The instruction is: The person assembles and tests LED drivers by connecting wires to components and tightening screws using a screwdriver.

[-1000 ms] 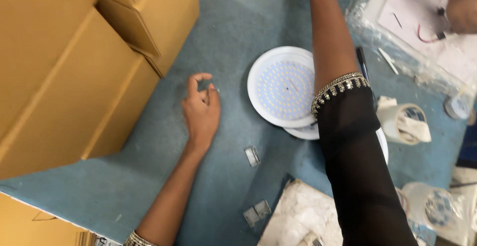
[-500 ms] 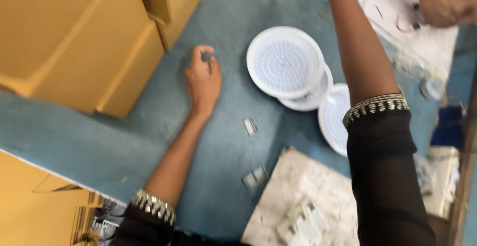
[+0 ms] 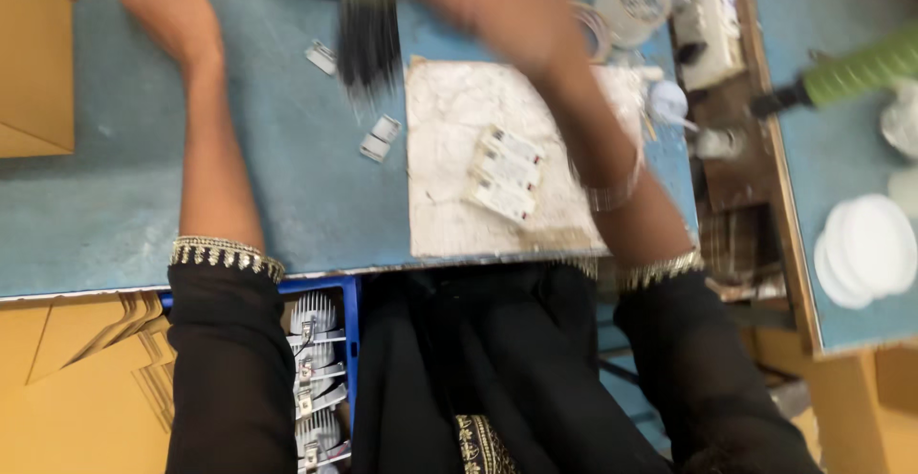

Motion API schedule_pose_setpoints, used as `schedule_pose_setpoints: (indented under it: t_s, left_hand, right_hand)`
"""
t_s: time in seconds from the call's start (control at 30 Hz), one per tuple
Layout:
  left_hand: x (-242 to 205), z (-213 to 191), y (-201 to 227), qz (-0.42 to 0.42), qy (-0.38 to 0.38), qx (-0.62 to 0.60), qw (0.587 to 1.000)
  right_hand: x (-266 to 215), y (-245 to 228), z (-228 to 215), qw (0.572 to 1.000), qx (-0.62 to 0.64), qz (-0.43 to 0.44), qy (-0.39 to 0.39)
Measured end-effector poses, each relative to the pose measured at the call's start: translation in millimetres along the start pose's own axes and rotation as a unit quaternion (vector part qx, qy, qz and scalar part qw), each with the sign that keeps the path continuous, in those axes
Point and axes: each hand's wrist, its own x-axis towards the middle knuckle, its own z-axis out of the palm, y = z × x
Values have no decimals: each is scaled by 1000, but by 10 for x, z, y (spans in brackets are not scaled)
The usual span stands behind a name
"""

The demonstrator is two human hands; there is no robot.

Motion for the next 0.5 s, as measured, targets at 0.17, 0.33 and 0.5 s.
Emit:
schedule_pose_setpoints:
  t_s: [0.17,0.33,0.5]
  left_hand:
    - [126,92,-295,171,46,-62,982]
    - [117,-28,10,52,6,-176,983]
    - [-532,-604,941,187,-74,-195,960]
  right_hand:
    - [-1284,-586,974,956,96,264,90]
    - [-1831,-551,1511,856,322,337,225]
    - [-2009,-139,1595,845,371,280,265]
